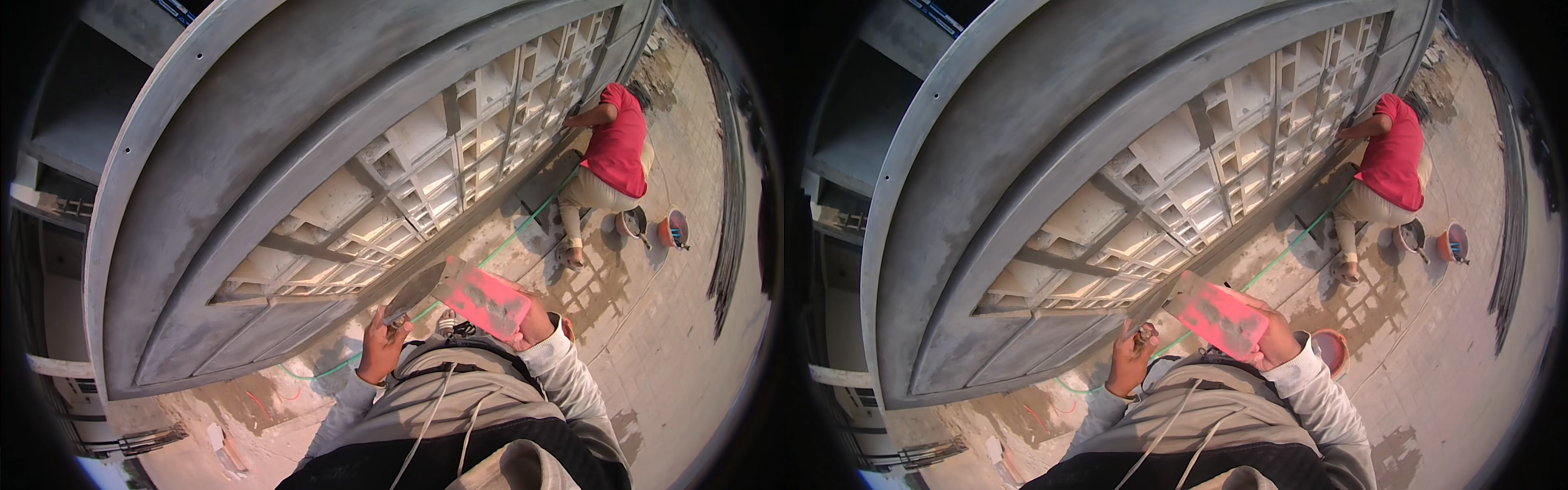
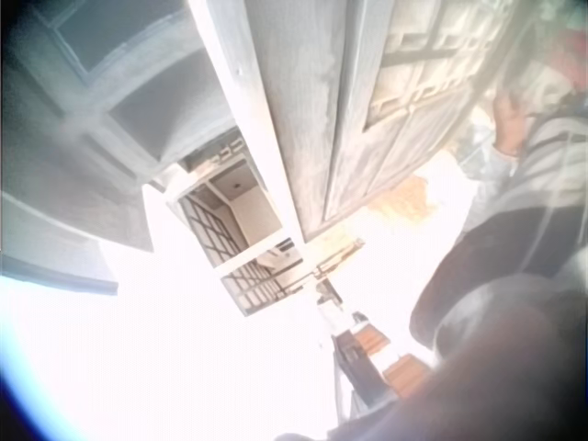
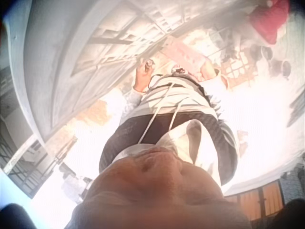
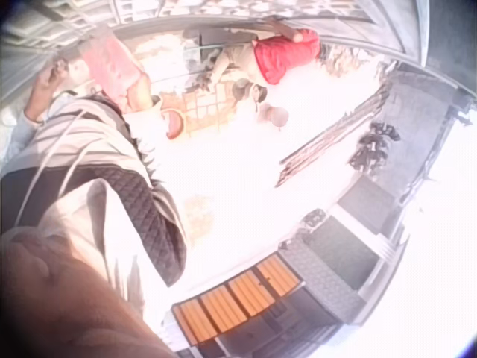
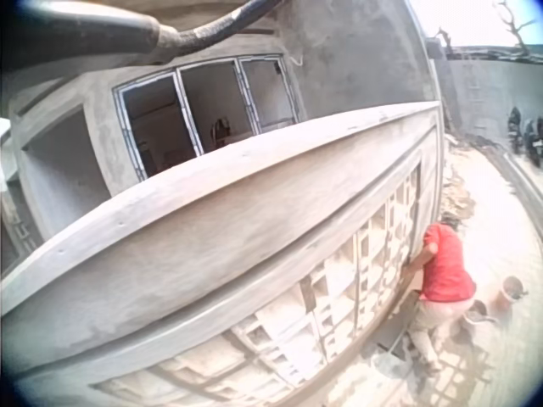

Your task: The person applies plaster to a decorative lattice wall using a trowel and a pink float. They scoop material from a bucket, spread it onto the wall surface, and smooth it into the recessed grid pattern. Another worker is visible nearby performing similar tasks.

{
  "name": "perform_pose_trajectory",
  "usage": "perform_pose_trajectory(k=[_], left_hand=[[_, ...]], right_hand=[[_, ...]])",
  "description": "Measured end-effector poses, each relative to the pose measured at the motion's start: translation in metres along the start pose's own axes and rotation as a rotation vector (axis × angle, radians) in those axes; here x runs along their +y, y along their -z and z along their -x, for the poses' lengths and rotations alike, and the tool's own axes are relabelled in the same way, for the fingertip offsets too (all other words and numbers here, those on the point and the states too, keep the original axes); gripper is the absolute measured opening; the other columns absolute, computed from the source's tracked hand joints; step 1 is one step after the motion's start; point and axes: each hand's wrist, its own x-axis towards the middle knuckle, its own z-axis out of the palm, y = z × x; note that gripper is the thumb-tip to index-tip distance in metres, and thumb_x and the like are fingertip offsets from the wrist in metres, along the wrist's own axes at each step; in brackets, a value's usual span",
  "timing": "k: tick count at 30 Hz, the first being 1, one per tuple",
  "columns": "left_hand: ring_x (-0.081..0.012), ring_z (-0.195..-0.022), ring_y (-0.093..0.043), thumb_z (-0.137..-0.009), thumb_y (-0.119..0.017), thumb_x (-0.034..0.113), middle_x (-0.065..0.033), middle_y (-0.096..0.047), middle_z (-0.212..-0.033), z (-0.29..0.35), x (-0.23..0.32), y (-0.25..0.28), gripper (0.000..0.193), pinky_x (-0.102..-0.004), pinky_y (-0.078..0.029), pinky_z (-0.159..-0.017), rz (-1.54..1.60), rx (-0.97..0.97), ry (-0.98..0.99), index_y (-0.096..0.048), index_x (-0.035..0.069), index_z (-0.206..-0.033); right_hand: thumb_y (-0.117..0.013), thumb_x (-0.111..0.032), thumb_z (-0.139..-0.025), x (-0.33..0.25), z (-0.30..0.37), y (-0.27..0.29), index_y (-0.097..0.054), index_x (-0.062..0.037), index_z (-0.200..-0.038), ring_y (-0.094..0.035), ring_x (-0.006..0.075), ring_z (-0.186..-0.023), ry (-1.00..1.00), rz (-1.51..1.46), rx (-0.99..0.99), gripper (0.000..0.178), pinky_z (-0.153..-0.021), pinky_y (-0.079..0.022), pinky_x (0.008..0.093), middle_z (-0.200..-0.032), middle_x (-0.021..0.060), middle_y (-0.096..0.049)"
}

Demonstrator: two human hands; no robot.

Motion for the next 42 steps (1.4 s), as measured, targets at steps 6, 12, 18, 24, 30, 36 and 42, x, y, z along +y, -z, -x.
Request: perform_pose_trajectory(k=[6,12,18,24,30,36,42], left_hand=[[-0.0215,-0.08,-0.064,-0.093,-0.072,0.024,-0.0133,-0.068,-0.095,0.001,0.005,-0.006,0.037,-0.0322,-0.051,-0.076,0.013,0.025,0.035,-0.06,-0.004,-0.113],[-0.0308,-0.074,-0.062,-0.088,-0.076,0.025,-0.0181,-0.062,-0.086,0.007,-0.027,-0.018,0.045,-0.038,-0.049,-0.068,-0.084,0.169,0.036,-0.055,-0.004,-0.115],[-0.0319,-0.071,-0.062,-0.087,-0.076,0.019,-0.0174,-0.061,-0.083,0.001,-0.017,-0.021,0.035,-0.0367,-0.049,-0.065,-0.365,0.165,-0.039,-0.056,-0.002,-0.107],[-0.0101,-0.069,-0.054,-0.091,-0.071,0.013,-0.0023,-0.059,-0.077,0.028,-0.037,-0.03,0.019,-0.0278,-0.045,-0.064,-0.048,0.18,0.258,-0.056,0.002,-0.097],[-0.0073,-0.068,-0.047,-0.092,-0.07,0.011,-0.0013,-0.054,-0.076,0.044,-0.033,-0.018,0.017,-0.0244,-0.042,-0.064,0.05,0.274,0.171,-0.054,0.004,-0.094],[-0.0029,-0.067,-0.041,-0.093,-0.067,0.007,0.0048,-0.049,-0.077,0.084,-0.051,-0.011,0.014,-0.0207,-0.036,-0.062,0.105,0.384,0.346,-0.053,0.006,-0.093],[-0.0045,-0.067,-0.043,-0.095,-0.065,0.009,0.0037,-0.049,-0.076,0.109,-0.067,-0.01,0.013,-0.022,-0.038,-0.063,0.259,0.458,0.435,-0.052,0.006,-0.094]], right_hand=[[-0.034,-0.007,-0.098,-0.003,0.002,-0.013,-0.039,0.0002,-0.148,-0.066,0.0123,-0.059,0.058,0.088,0.086,0.051,-0.033,-0.042,0.0163,-0.118,0.0203,-0.066],[-0.036,-0.007,-0.097,-0.002,-0.003,0.004,-0.039,0.0002,-0.148,-0.068,0.0135,-0.063,0.086,0.054,0.032,0.051,-0.034,-0.043,0.0158,-0.119,0.0202,-0.065],[-0.04,-0.011,-0.099,-0.013,0.004,0.012,-0.045,-0.0002,-0.143,-0.062,0.0132,-0.055,0.073,-0.193,0.152,0.045,-0.034,-0.043,0.0201,-0.111,0.0181,-0.067],[-0.039,-0.011,-0.101,-0.038,-0.073,0.082,-0.056,-0.0047,-0.111,-0.039,0.007,-0.046,0.253,-0.185,-0.206,0.02,-0.036,-0.032,0.0201,-0.082,0.0047,-0.058],[-0.038,-0.008,-0.101,-0.079,-0.195,0.102,-0.055,-0.0074,-0.111,-0.04,0.0043,-0.053,0.369,-0.278,-0.154,0.02,-0.039,-0.033,0.0183,-0.08,0.0011,-0.055],[-0.039,-0.011,-0.102,-0.087,-0.214,0.071,-0.055,-0.0067,-0.113,-0.043,0.0067,-0.057,0.492,-0.059,-0.062,0.02,-0.044,-0.038,0.0204,-0.08,0.0009,-0.052],[-0.039,-0.011,-0.101,-0.082,-0.224,0.075,-0.053,-0.0024,-0.113,-0.045,0.0099,-0.06,0.349,-0.266,-0.228,0.021,-0.046,-0.041,0.023,-0.086,0.0045,-0.052]])
